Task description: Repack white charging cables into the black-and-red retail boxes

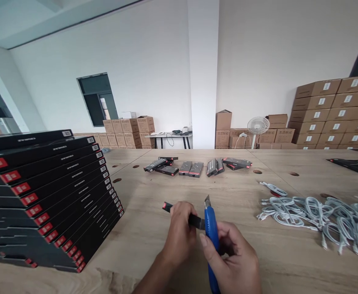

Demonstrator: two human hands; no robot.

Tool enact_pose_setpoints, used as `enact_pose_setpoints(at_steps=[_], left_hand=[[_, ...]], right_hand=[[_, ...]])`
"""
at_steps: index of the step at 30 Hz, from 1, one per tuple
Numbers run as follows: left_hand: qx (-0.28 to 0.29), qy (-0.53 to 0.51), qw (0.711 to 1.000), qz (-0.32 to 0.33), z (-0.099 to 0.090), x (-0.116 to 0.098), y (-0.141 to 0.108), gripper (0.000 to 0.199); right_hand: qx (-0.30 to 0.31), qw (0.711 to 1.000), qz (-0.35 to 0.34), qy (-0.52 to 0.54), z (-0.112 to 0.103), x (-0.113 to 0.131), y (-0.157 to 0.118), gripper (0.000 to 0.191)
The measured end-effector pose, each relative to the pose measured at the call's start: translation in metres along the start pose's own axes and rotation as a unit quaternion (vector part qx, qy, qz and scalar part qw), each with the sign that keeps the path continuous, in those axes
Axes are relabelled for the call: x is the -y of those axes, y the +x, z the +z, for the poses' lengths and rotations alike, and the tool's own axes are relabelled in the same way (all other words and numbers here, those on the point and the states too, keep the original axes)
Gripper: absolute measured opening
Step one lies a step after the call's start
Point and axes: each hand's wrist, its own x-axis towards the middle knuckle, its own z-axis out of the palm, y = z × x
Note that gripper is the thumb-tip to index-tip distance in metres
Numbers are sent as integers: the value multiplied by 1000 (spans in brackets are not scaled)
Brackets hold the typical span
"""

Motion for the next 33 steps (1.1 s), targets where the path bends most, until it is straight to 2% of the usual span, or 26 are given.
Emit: enact_pose_setpoints(at_steps=[3,7,10,14,21,24,27,29,30,31,33], left_hand=[[-64,5,997,-41,-3,14,3,34],[-87,-5,995,-48,-12,24,7,32],[-91,-22,995,-45,-15,22,8,32],[-91,-36,994,-44,-17,19,10,31],[-94,-36,994,-52,-23,19,12,29],[-89,-38,994,-49,-25,18,13,28],[-72,-43,996,-40,-25,17,13,30],[-55,-47,997,-31,-24,16,13,32],[-41,-47,998,-25,-24,15,12,34],[-22,-45,999,-17,-23,14,12,37],[31,-35,999,5,-23,13,10,42]], right_hand=[[24,1000,-12,-16,-15,-9,9,24],[47,996,-18,-76,-29,-34,22,23],[79,990,-31,-115,-31,-44,27,21],[124,981,-33,-148,-29,-43,24,19],[126,971,-68,-191,-32,-45,24,24],[117,939,-73,-316,-39,-56,27,26],[137,871,-76,-466,-49,-69,31,20],[156,840,-74,-515,-54,-74,33,10],[157,838,-73,-518,-56,-75,34,7],[156,847,-71,-502,-56,-74,35,6],[161,897,-63,-407,-54,-66,37,9]])
